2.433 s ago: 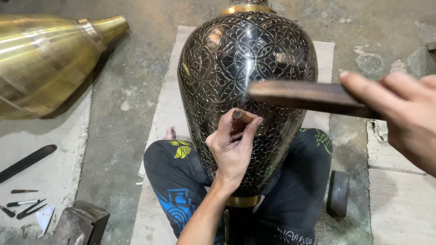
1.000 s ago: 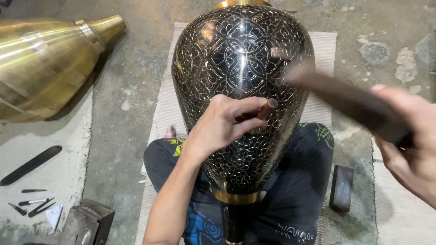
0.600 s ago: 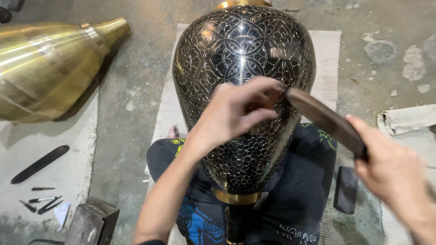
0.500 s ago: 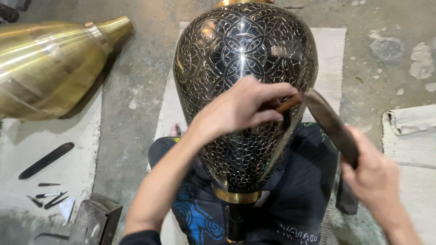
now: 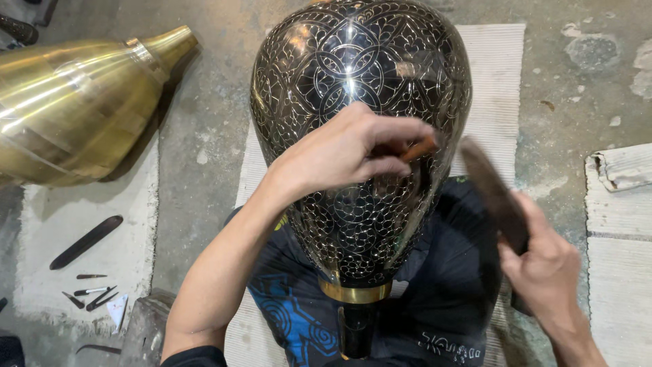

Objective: The person sits on the floor with a large engraved brass vase on their lap. They hold a small punch against the vase surface with one hand and repeatedly strike it with a wooden mallet held in the other hand, working across the decorated pattern.

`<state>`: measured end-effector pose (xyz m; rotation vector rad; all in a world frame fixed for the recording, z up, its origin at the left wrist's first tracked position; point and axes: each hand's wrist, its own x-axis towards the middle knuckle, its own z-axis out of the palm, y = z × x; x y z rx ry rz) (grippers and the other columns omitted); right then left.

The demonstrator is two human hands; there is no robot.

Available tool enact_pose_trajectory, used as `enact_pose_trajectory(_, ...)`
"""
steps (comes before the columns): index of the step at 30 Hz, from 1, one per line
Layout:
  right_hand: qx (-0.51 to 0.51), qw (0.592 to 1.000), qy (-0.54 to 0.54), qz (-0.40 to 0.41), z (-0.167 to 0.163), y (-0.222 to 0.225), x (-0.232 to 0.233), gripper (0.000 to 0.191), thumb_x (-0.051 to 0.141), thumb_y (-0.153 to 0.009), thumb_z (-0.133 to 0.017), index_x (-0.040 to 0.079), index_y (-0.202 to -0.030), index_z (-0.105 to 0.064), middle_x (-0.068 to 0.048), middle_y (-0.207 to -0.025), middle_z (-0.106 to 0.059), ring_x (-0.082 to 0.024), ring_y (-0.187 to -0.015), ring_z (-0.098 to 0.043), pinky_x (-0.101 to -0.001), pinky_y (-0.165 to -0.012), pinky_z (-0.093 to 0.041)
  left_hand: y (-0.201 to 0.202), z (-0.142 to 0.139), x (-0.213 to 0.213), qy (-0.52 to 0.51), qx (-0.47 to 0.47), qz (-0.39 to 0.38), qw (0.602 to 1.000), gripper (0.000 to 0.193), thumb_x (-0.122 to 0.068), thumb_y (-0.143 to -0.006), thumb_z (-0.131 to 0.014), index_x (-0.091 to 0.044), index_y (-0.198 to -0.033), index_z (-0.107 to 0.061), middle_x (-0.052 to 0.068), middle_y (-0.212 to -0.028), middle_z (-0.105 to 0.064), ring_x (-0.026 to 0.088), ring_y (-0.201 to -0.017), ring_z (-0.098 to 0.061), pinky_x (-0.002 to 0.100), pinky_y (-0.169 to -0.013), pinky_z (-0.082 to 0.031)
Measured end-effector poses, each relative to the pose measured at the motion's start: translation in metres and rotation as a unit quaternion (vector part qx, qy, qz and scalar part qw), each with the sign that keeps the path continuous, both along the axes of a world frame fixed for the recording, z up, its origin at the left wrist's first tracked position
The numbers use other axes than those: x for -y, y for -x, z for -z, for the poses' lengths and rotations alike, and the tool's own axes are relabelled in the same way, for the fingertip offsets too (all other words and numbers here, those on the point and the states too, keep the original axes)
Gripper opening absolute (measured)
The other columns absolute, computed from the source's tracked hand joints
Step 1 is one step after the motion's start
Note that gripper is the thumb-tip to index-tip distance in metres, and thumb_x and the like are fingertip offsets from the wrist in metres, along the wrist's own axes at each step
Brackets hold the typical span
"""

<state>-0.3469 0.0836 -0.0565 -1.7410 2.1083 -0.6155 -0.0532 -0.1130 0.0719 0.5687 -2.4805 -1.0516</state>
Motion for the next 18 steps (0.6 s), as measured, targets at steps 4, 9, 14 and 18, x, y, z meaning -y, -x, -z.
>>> enact_pose_trajectory(4,0.001,1.000,-0.029,0.011,-0.012,0.002,0.005,0.074,0.013,-0.085,-0.077,0.021,-0.154,-0.051,-0.018,-0.090,-0.074,-0.036,-0.080,-0.073,-0.0450,-0.069,-0.057,0.006,-0.003,-0.001,-0.009,-0.056,-0.026,0.998,0.044,-0.007,-0.094,-0.078,-0.007,-0.133,-0.058,0.009,-0.093,-0.079,0.023,-0.081,-0.080,0.032,-0.072,-0.061)
enact_pose_trajectory(9,0.032,0.999,-0.033,0.016,0.000,-0.020,-0.002,0.077,0.011,-0.082,-0.077,0.011,-0.153,-0.049,-0.022,-0.096,-0.075,-0.034,-0.080,-0.075,-0.0424,-0.071,-0.060,0.021,-0.010,0.012,-0.007,0.018,0.053,0.998,0.040,-0.007,-0.090,-0.081,-0.006,-0.125,-0.063,0.013,-0.076,-0.071,0.024,-0.066,-0.074,0.038,-0.062,-0.054)
enact_pose_trajectory(14,0.079,0.996,0.047,-0.021,0.019,-0.032,-0.019,0.074,-0.001,-0.077,-0.072,0.007,-0.148,-0.053,-0.022,-0.111,-0.074,-0.030,-0.089,-0.076,-0.0367,-0.074,-0.062,0.028,-0.013,0.023,0.014,0.029,0.101,0.994,0.045,-0.011,-0.083,-0.082,-0.004,-0.124,-0.064,0.015,-0.080,-0.073,0.028,-0.068,-0.073,0.039,-0.061,-0.055)
enact_pose_trajectory(18,0.071,0.990,0.117,0.020,0.014,-0.027,-0.023,0.064,0.000,-0.083,-0.077,0.007,-0.143,-0.057,-0.020,-0.115,-0.074,-0.028,-0.095,-0.074,-0.0377,-0.081,-0.060,0.028,-0.014,0.024,0.010,0.068,0.115,0.991,0.039,-0.011,-0.086,-0.081,-0.004,-0.121,-0.066,0.015,-0.086,-0.074,0.030,-0.073,-0.073,0.041,-0.066,-0.054)
